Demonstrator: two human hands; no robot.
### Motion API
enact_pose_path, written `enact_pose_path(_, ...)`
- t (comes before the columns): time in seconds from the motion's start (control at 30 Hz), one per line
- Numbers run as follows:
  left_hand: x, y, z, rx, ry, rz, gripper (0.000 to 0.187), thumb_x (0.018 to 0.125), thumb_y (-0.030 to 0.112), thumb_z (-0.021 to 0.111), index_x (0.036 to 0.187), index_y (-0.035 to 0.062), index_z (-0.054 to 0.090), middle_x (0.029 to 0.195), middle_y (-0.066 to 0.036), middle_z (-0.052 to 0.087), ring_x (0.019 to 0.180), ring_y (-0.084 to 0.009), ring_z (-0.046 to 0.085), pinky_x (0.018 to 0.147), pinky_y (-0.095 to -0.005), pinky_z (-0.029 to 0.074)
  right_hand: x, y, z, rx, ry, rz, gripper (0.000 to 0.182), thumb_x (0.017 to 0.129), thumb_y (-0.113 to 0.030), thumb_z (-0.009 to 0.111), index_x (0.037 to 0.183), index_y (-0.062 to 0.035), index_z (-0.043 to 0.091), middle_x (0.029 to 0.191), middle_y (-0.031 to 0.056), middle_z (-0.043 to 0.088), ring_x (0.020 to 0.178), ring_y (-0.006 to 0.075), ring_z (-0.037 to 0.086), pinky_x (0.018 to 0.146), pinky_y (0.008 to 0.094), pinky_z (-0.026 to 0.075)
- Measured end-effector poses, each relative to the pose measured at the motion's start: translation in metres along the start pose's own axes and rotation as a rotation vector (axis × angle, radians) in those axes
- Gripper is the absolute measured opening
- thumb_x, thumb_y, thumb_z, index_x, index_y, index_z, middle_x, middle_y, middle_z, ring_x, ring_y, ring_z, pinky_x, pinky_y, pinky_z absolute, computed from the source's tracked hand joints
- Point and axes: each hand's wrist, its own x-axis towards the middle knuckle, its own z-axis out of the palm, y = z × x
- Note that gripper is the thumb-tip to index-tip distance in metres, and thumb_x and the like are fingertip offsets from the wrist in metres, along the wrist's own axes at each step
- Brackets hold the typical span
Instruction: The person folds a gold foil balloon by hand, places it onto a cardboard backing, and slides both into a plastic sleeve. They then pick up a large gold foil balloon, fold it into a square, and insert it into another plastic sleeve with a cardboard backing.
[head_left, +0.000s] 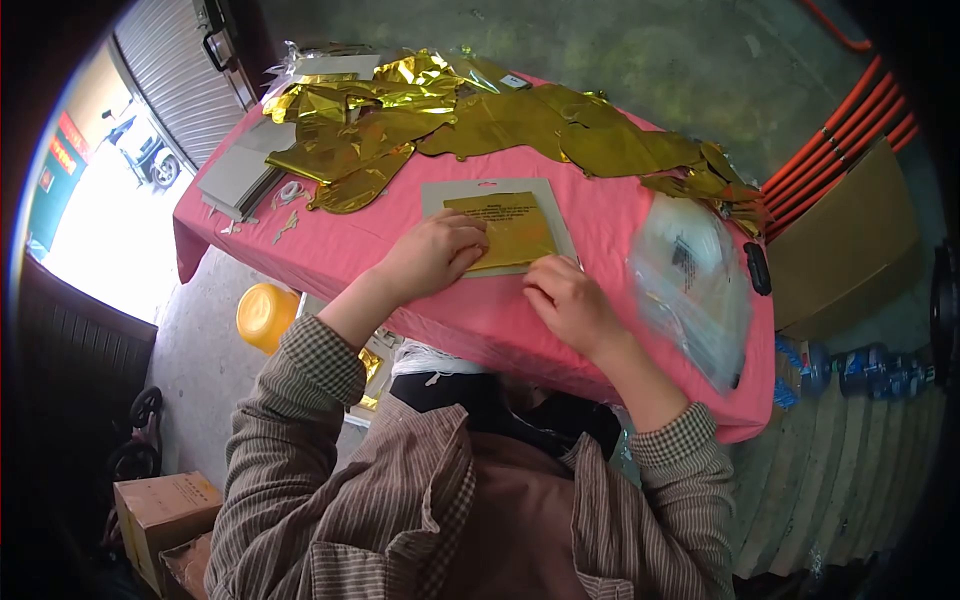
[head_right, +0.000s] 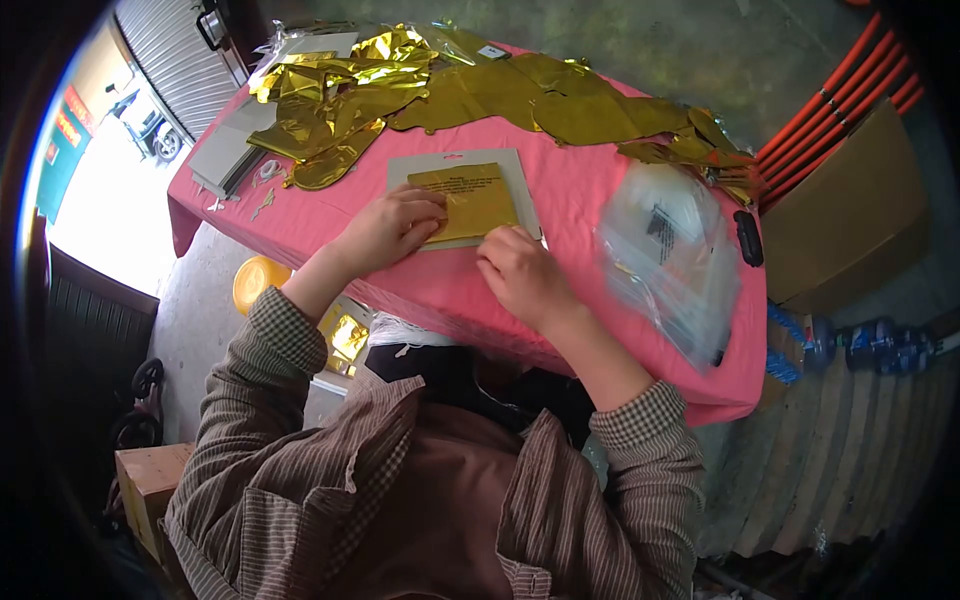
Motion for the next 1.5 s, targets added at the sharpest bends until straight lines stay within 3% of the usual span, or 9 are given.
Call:
enact_pose_path(0.1, -0.005, -0.009, 0.006, -0.047, -0.01, 0.009, 0.014, 0.082, 0.009, 0.059, 0.094, 0.0015, 0.062, 0.108, -0.011, 0.06, 0.103, -0.03, 0.053, 0.09, -0.0386, 0.043, 0.006, -0.009, 0.013, 0.029, -0.019, -0.009, 0.011, 0.077, -0.007, 0.062, 0.085, -0.0005, 0.058, 0.087, 0.0127, 0.058, 0.086, 0.0303, 0.057, 0.073, 0.0391, 0.047)
enact_pose_path(0.2, -0.005, -0.012, 0.008, -0.065, -0.012, 0.007, 0.014, 0.082, 0.008, 0.059, 0.094, 0.0014, 0.061, 0.107, -0.01, 0.059, 0.103, -0.0294, 0.052, 0.091, -0.0382, 0.042, 0.011, -0.018, 0.013, -0.024, -0.087, 0.119, 0.01, 0.078, -0.008, 0.062, 0.084, -0.0011, 0.058, 0.086, 0.0123, 0.058, 0.087, 0.0306, 0.057, 0.073, 0.0392, 0.047)
enact_pose_path(0.3, -0.006, -0.013, 0.009, -0.067, -0.007, 0.003, 0.013, 0.083, 0.008, 0.059, 0.094, 0.0014, 0.06, 0.108, -0.01, 0.058, 0.104, -0.0291, 0.052, 0.09, -0.0378, 0.042, 0.021, -0.015, 0.01, -0.038, -0.274, 0.203, 0.009, 0.078, -0.009, 0.061, 0.083, -0.002, 0.058, 0.084, 0.0121, 0.057, 0.084, 0.0304, 0.058, 0.072, 0.0401, 0.047)
enact_pose_path(0.37, -0.006, -0.016, 0.009, -0.091, -0.021, 0.003, 0.016, 0.083, 0.012, 0.058, 0.096, 0.0038, 0.06, 0.109, -0.009, 0.058, 0.104, -0.0287, 0.051, 0.092, -0.0389, 0.04, 0.023, -0.008, 0.014, -0.056, -0.188, -0.049, 0.009, 0.077, -0.009, 0.06, 0.083, -0.0031, 0.057, 0.082, 0.0124, 0.056, 0.08, 0.0302, 0.058, 0.07, 0.0411, 0.047)
enact_pose_path(0.6, -0.013, -0.014, 0.006, -0.04, -0.118, 0.027, 0.022, 0.088, 0.018, 0.054, 0.106, 0.0052, 0.053, 0.122, -0.01, 0.049, 0.115, -0.029, 0.044, 0.098, -0.0407, 0.035, 0.032, -0.009, 0.021, -0.079, -0.376, -0.008, 0.007, 0.075, -0.004, 0.056, 0.08, -0.0024, 0.052, 0.083, 0.0126, 0.054, 0.082, 0.0324, 0.056, 0.073, 0.0414, 0.046)
enact_pose_path(0.87, -0.014, -0.011, 0.006, -0.023, -0.14, 0.009, 0.024, 0.089, 0.021, 0.055, 0.108, 0.0056, 0.053, 0.123, -0.011, 0.048, 0.117, -0.0297, 0.043, 0.099, -0.0411, 0.034, 0.023, -0.003, 0.019, -0.113, -0.326, -0.263, 0.017, 0.071, -0.005, 0.059, 0.084, -0.0016, 0.048, 0.087, 0.0132, 0.049, 0.086, 0.0301, 0.053, 0.081, 0.0392, 0.044)
enact_pose_path(1.1, -0.015, -0.014, 0.009, 0.022, -0.099, 0.028, 0.026, 0.086, 0.021, 0.055, 0.108, 0.0085, 0.053, 0.121, -0.009, 0.049, 0.116, -0.0285, 0.044, 0.098, -0.0406, 0.035, 0.028, -0.01, 0.014, 0.039, -0.287, -0.167, 0.012, 0.073, -0.002, 0.057, 0.079, -0.0019, 0.047, 0.084, 0.0125, 0.049, 0.084, 0.0309, 0.052, 0.074, 0.0402, 0.045)
enact_pose_path(1.4, -0.013, -0.01, 0.005, -0.015, -0.127, 0.026, 0.024, 0.088, 0.018, 0.054, 0.108, 0.005, 0.053, 0.123, -0.012, 0.047, 0.116, -0.0306, 0.043, 0.099, -0.0411, 0.034, 0.028, -0.012, 0.021, -0.077, -0.388, -0.259, 0.012, 0.074, -0.006, 0.058, 0.077, -0.0026, 0.047, 0.079, 0.0116, 0.05, 0.077, 0.0305, 0.055, 0.07, 0.0403, 0.045)
enact_pose_path(1.5, -0.013, -0.01, 0.006, -0.007, -0.128, 0.019, 0.024, 0.088, 0.018, 0.054, 0.108, 0.0047, 0.053, 0.123, -0.012, 0.047, 0.116, -0.0305, 0.043, 0.099, -0.0411, 0.034, 0.018, -0.015, 0.004, 0.147, -0.429, -0.208, 0.012, 0.075, -0.008, 0.059, 0.079, -0.0023, 0.049, 0.079, 0.011, 0.051, 0.078, 0.0293, 0.055, 0.069, 0.0392, 0.046)
